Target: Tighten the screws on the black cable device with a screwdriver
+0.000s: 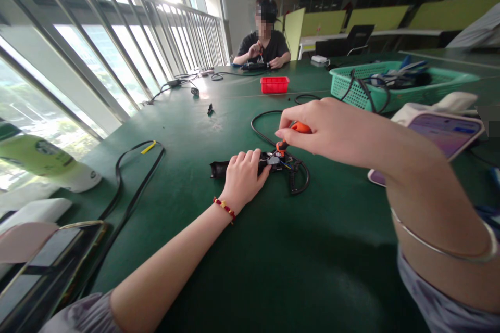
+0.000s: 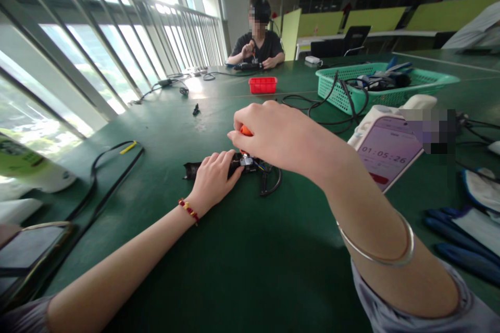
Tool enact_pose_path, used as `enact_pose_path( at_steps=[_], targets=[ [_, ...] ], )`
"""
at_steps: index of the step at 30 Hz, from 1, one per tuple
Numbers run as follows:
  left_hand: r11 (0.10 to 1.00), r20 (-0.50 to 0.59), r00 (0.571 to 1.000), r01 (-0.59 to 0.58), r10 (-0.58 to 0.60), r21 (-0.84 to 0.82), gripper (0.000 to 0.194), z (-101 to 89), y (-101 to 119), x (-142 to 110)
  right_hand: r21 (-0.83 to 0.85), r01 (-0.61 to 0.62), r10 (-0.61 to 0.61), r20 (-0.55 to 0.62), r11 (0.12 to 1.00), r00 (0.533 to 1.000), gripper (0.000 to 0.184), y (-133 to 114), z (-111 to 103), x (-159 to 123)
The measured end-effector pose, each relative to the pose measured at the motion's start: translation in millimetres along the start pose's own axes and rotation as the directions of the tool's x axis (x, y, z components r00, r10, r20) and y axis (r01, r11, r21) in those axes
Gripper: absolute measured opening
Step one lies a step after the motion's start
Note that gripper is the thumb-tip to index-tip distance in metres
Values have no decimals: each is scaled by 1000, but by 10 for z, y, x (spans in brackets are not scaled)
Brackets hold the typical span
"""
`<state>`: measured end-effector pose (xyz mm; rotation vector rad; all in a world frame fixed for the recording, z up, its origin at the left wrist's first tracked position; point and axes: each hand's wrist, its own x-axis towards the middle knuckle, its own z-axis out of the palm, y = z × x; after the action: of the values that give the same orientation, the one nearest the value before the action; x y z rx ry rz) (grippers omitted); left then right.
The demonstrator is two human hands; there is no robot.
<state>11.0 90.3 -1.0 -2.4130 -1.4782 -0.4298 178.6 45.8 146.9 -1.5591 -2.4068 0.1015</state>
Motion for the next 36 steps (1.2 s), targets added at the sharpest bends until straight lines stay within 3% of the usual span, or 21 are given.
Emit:
enact_pose_path(
  at_steps=[20,36],
  targets=[
    [1000,1,1000,-9,9,-11,39,9,-7,-5,19,-2,2,20,1000,1000,29,20,-11,1],
    [1000,-3,1000,-8,7,-30,38,15,-16,-5,58,-6,-9,261,998,965,32,323,-125,-66]
  ],
)
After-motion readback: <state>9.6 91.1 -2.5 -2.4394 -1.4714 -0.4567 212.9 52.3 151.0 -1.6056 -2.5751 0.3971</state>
